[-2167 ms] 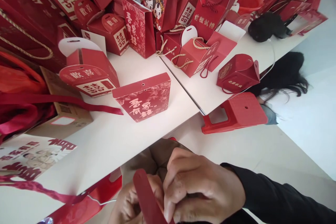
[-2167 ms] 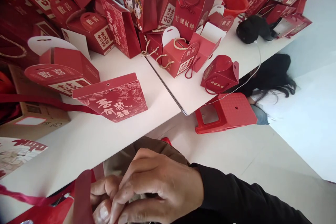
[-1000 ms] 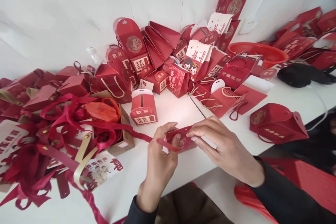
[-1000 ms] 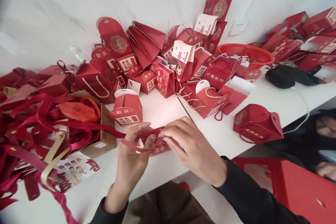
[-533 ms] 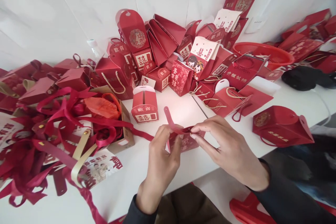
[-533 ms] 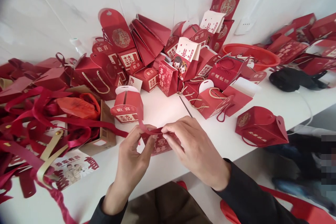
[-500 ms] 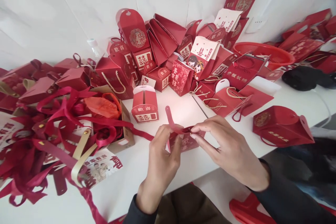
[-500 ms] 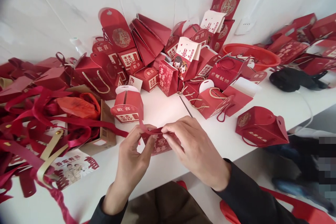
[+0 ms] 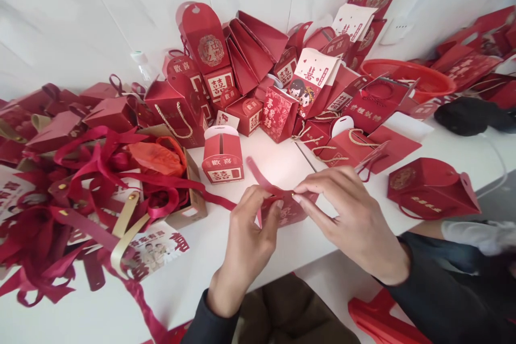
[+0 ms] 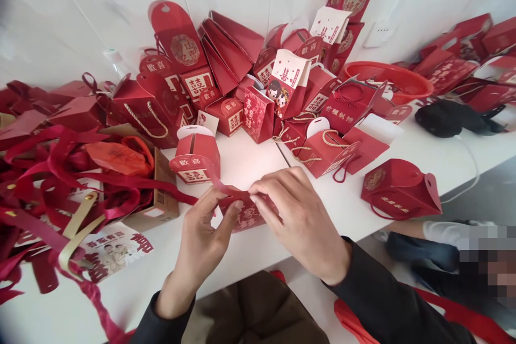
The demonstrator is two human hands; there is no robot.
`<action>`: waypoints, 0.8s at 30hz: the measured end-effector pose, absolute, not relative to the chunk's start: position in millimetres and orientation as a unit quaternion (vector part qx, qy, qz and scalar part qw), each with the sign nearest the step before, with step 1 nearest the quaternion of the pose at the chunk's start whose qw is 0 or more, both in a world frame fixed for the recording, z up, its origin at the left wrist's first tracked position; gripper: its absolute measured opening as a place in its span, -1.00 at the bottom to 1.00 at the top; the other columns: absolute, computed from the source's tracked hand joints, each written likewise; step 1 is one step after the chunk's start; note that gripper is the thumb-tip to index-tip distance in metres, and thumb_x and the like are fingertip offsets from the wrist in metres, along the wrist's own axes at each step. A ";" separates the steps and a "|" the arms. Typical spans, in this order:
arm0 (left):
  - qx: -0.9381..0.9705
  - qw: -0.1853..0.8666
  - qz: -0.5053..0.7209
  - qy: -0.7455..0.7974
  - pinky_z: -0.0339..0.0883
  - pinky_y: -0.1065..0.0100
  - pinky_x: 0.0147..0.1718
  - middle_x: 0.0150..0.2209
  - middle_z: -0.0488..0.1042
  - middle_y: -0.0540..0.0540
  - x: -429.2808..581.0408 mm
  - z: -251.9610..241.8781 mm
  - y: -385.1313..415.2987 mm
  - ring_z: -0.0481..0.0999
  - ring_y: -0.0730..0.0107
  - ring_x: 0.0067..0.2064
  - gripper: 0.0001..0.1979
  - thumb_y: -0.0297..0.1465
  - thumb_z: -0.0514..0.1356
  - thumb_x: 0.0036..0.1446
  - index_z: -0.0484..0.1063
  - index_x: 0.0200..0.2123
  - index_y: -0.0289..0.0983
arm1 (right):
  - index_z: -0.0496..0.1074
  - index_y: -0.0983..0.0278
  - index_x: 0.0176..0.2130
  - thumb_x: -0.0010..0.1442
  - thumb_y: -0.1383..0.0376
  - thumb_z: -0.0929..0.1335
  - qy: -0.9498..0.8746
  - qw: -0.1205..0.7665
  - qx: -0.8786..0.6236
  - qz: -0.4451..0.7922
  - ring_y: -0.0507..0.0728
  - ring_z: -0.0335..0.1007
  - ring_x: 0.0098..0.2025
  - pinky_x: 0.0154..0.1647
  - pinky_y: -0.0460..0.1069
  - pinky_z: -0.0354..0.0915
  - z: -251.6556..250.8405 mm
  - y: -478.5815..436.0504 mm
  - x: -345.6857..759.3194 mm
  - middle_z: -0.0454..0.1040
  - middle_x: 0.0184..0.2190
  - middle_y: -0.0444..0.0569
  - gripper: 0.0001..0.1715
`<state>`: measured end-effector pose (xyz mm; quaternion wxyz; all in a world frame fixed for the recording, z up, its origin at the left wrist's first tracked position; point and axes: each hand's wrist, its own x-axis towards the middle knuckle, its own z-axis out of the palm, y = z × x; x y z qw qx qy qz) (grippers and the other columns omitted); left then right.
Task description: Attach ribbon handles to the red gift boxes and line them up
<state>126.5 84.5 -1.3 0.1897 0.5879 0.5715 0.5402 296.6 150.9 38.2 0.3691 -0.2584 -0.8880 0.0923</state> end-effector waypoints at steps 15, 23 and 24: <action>0.547 0.228 0.579 0.560 0.36 0.39 -0.23 -0.27 0.52 0.00 138.7 0.9 95.7 0.51 0.40 -0.24 -0.91 -0.41 0.31 0.22 0.44 -0.24 -0.22 | 0.49 0.21 -0.19 0.40 0.37 0.41 -0.837 0.392 -0.328 0.193 0.22 0.36 -0.10 -0.02 0.10 0.24 33.7 154.0 296.1 0.51 -0.22 -0.10 -0.93; 0.538 0.301 0.557 0.556 0.37 0.36 -0.19 -0.26 0.57 -0.02 136.5 1.3 95.2 0.55 0.35 -0.22 -0.93 -0.37 0.26 0.27 0.45 -0.23 -0.23 | 0.47 0.20 0.02 0.49 0.37 0.28 -0.870 0.352 -0.286 0.195 0.26 0.36 0.04 0.11 0.16 0.27 54.7 166.2 297.0 0.49 -0.04 0.00 -0.79; 0.543 0.311 0.548 0.555 0.37 0.35 -0.18 -0.26 0.57 -0.03 135.3 1.7 94.9 0.55 0.34 -0.22 -0.93 -0.36 0.25 0.28 0.44 -0.23 -0.23 | 0.45 0.21 0.11 0.49 0.41 0.24 -0.893 0.330 -0.251 0.175 0.27 0.34 0.08 0.14 0.18 0.27 60.5 172.8 294.9 0.46 0.02 0.04 -0.69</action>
